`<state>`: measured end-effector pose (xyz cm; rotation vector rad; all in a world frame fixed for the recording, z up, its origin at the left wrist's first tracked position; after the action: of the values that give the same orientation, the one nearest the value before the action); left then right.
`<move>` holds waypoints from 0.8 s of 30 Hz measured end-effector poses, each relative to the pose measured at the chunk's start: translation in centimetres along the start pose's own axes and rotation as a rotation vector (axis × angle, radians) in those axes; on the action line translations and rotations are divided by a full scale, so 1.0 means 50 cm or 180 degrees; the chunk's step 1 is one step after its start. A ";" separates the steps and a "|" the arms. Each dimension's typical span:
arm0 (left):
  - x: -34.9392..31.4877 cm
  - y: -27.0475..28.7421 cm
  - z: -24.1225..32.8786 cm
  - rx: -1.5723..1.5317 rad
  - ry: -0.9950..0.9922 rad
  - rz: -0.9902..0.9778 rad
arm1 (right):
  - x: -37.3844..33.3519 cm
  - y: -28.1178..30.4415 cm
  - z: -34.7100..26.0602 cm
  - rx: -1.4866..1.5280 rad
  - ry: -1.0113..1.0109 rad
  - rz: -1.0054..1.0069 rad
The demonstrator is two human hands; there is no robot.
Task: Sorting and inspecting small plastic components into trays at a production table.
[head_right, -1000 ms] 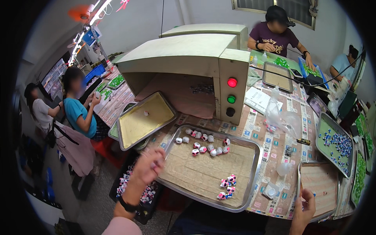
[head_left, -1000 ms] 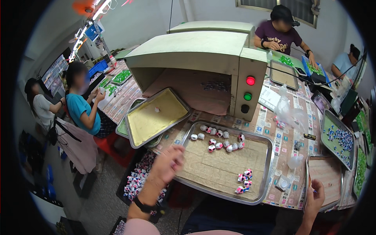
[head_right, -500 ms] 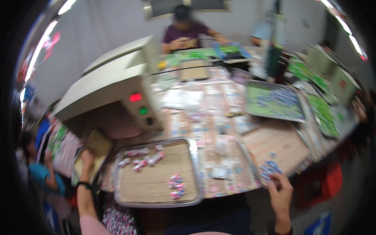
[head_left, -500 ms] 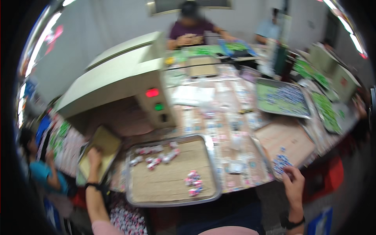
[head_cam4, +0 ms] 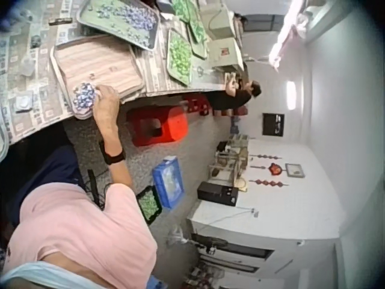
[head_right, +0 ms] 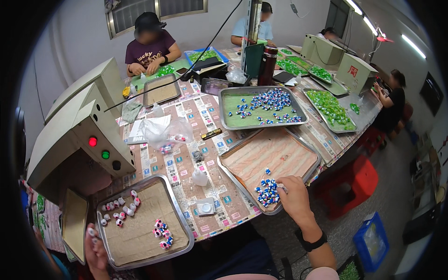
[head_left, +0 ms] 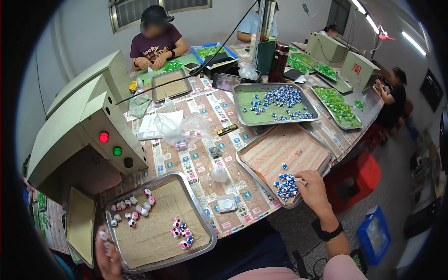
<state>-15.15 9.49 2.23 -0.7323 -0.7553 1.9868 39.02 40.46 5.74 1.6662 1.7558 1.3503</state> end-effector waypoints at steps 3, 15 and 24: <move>-0.039 -0.106 -0.178 -0.0886 0.0922 -0.0625 | 0.009 -0.024 0.004 -0.0454 -0.0038 -0.0127; -0.088 -0.332 -0.506 -0.1213 0.2079 -0.0859 | 0.020 -0.044 0.000 0.0929 -0.0155 -0.0070; -0.078 -0.313 -0.517 -0.1035 0.1931 -0.0454 | -0.090 -0.148 -0.110 0.3305 -0.1240 -0.1494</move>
<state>13.49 18.95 -2.05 -1.3522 -0.7326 1.4061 31.56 35.45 0.84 1.5741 2.5195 -0.1744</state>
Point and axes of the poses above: each hand's wrist, its own x-axis towards the middle knuckle, its own y-axis out of the back of the hand, z = x × y, the point moved 9 cm from there along x, towards the middle knuckle, and after that the axes turned 4 degrees about -x, right-handed, at the moved point
